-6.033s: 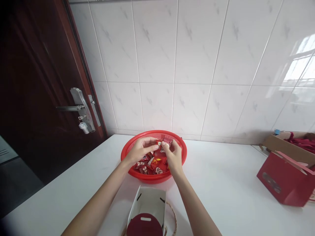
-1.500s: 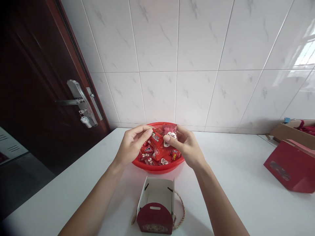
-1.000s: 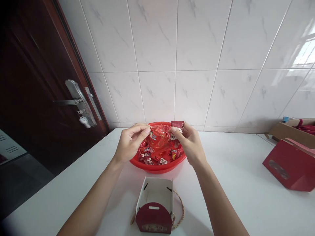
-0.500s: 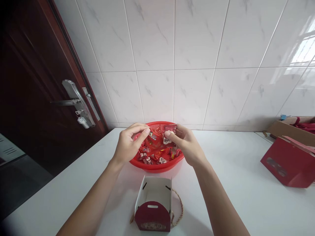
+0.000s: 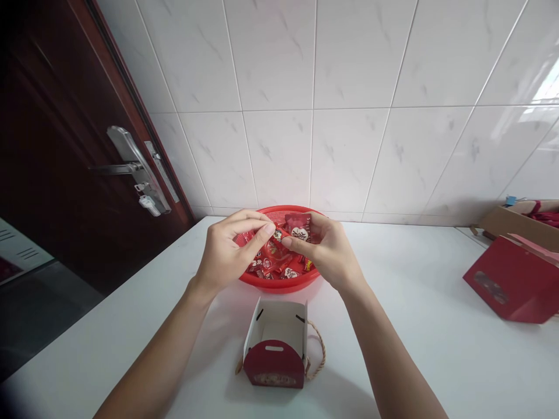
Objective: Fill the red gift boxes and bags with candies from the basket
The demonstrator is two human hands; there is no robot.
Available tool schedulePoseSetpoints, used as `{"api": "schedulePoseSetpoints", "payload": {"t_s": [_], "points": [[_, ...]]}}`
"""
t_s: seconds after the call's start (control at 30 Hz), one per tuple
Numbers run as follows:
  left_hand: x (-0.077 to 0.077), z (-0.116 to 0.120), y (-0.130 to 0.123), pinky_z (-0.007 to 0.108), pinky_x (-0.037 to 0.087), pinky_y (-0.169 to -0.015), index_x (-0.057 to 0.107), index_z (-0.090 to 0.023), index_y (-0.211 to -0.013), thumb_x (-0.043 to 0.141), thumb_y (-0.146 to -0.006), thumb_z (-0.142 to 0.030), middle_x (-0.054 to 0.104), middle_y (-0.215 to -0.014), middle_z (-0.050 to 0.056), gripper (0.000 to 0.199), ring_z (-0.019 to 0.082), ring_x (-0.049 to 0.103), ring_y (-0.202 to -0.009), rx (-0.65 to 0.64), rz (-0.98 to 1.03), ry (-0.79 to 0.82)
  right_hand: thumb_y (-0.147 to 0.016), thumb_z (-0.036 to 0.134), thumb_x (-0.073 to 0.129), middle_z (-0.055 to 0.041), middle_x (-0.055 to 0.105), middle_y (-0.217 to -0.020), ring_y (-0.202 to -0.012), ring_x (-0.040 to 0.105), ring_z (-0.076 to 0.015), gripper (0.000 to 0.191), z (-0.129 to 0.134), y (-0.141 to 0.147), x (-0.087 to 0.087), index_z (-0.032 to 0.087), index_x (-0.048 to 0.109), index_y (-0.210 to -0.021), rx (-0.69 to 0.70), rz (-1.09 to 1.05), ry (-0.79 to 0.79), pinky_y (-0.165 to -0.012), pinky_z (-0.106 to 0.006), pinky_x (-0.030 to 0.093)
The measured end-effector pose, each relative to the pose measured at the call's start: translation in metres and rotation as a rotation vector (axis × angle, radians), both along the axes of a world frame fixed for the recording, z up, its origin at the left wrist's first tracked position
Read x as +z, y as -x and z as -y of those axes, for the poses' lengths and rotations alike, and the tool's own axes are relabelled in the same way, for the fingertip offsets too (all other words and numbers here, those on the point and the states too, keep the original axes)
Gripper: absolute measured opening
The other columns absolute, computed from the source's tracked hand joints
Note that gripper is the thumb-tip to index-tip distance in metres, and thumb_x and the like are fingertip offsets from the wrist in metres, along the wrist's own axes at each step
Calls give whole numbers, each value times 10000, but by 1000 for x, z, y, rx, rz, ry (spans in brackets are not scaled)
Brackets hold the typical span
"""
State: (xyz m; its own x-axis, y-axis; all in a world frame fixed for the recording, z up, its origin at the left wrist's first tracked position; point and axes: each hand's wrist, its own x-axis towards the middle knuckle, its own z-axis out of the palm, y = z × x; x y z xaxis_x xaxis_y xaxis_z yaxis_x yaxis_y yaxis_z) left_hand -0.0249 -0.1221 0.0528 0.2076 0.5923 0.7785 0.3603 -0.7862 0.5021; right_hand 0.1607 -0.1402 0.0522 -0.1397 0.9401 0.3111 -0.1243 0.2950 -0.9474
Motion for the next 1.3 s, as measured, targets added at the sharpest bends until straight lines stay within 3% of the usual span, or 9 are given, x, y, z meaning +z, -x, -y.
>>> {"api": "schedulePoseSetpoints", "payload": {"t_s": [0.27, 0.43, 0.53, 0.63, 0.77, 0.87, 1.0, 1.1, 1.3], "points": [[1, 1, 3, 289, 564, -826, 809, -207, -817, 717, -899, -281, 767, -896, 44, 143, 187, 705, -915, -94, 206, 167, -695, 281, 927, -60, 792, -929, -820, 753, -209, 320, -3, -11, 1, 193, 761, -954, 115, -96, 9, -747, -341, 631], [9, 4, 10, 320, 567, -852, 786, -196, -846, 719, -872, -302, 750, -977, 65, 127, 217, 699, -981, -194, 177, 274, -683, 262, 935, -61, 796, -899, -783, 754, -212, 314, 2, -25, 4, 203, 778, -949, 82, -33, -35, -712, -350, 644], [19, 10, 20, 338, 555, -886, 746, -199, -761, 699, -871, -313, 729, -1055, 81, 166, 256, 667, -1114, -229, 44, 355, -661, 298, 949, -66, 793, -869, -751, 748, -221, 318, 9, -36, 12, 206, 787, -919, 7, 42, -63, -670, -355, 644], [23, 23, 29, 359, 516, -944, 745, -225, -743, 664, -895, -338, 718, -1085, 67, 206, 270, 634, -1177, -223, -257, 442, -650, 345, 953, -67, 790, -855, -751, 744, -234, 336, 17, -43, 20, 215, 793, -915, -54, 102, -93, -650, -362, 645], [12, 46, 28, 359, 509, -884, 765, -246, -793, 586, -940, -356, 694, -1126, 53, 256, 265, 652, -1099, -207, -666, 552, -649, 365, 951, -59, 785, -840, -764, 745, -239, 326, 27, -42, 28, 218, 786, -888, -42, 152, -83, -666, -365, 653], [-2, 57, 24, 352, 500, -856, 730, -221, -713, 505, -971, -332, 680, -996, 65, 360, 272, 651, -1069, -156, -815, 590, -675, 357, 935, -63, 780, -831, -759, 740, -233, 297, 33, -34, 29, 204, 780, -877, 28, 188, -70, -670, -355, 646], [-9, 60, 23, 359, 485, -892, 749, -260, -1068, 624, -903, -388, 688, -1144, 56, 243, 289, 628, -1114, -129, -878, 676, -720, 359, 902, -79, 780, -905, -830, 738, -253, 278, 38, -23, 27, 195, 793, -916, 149, 230, -75, -716, -370, 633], [-7, 59, 26, 353, 489, -909, 642, -321, -1310, 768, -782, -428, 664, -1302, 31, 553, 306, 616, -1157, -203, -848, 706, -752, 332, 870, -71, 771, -916, -855, 729, -255, 248, 40, -18, 26, 202, 800, -952, 181, 329, -84, -735, -368, 622], [-7, 65, 28, 294, 507, -825, 634, -364, -1283, 828, -718, -467, 674, -1243, -17, 606, 277, 642, -1096, -236, -777, 714, -795, 268, 792, -36, 732, -778, -742, 685, -215, 93, 51, -10, 25, 213, 783, -869, 224, 553, -76, -621, -315, 580]]}}
